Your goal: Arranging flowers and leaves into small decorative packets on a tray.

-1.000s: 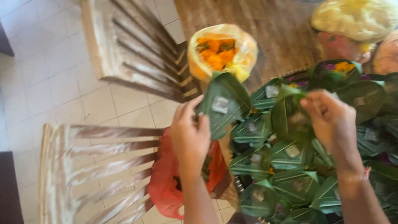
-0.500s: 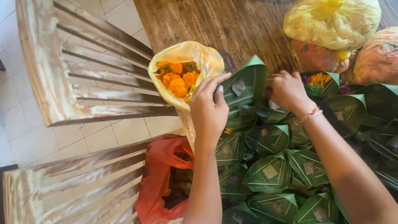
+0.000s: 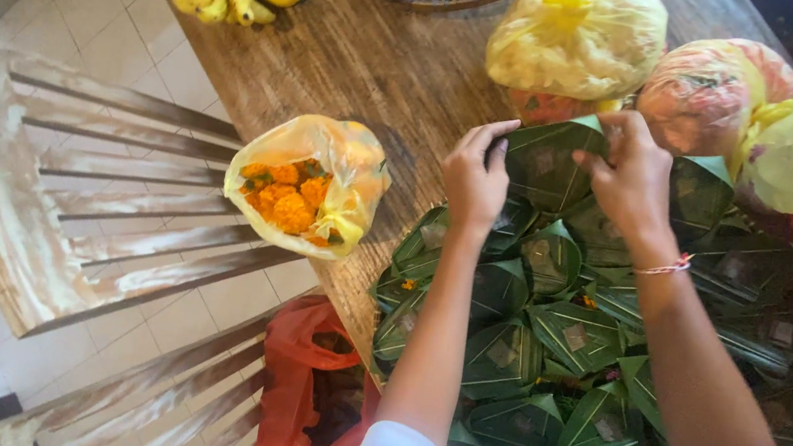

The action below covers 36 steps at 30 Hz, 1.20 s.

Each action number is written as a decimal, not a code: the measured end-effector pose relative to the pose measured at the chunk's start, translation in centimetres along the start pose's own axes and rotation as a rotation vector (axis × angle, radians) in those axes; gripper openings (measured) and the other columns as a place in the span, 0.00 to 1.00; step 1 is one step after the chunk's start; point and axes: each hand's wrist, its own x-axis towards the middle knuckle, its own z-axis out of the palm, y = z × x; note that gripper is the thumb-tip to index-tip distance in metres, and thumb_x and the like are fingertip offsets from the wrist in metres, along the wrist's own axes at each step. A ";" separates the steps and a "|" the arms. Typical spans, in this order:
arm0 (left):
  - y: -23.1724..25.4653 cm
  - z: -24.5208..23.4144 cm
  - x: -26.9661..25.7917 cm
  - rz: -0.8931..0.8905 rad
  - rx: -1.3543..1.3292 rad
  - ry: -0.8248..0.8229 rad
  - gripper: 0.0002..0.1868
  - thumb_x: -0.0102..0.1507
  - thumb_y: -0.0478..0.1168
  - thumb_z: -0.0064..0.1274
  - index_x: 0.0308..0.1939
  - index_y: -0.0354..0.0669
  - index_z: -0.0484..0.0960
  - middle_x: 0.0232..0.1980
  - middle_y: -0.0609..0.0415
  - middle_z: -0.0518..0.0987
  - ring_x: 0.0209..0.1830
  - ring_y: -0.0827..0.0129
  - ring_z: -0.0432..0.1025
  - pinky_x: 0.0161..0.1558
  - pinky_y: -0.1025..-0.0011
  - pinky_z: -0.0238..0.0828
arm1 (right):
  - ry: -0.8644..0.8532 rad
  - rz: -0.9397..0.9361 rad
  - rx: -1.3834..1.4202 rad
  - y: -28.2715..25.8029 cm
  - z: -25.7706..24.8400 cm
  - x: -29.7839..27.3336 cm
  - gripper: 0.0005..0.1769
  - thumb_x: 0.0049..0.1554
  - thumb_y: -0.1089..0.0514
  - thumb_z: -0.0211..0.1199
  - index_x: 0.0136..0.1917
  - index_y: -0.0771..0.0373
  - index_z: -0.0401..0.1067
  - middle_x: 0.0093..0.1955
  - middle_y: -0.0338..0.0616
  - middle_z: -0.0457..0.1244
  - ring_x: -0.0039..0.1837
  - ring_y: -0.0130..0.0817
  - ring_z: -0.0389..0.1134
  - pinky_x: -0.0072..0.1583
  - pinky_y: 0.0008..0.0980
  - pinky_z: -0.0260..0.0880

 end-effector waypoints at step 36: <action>22.5 3.4 -31.0 -0.744 -1.585 -0.563 0.25 0.64 0.33 0.43 0.66 0.37 0.70 0.74 0.47 0.70 0.77 0.60 0.61 0.74 0.56 0.51 | 0.235 0.370 1.680 -2.3 -27.7 -33.5 0.09 0.63 0.63 0.55 0.55 0.66 0.71 0.44 0.41 0.66 0.46 0.26 0.68 0.50 0.25 0.70</action>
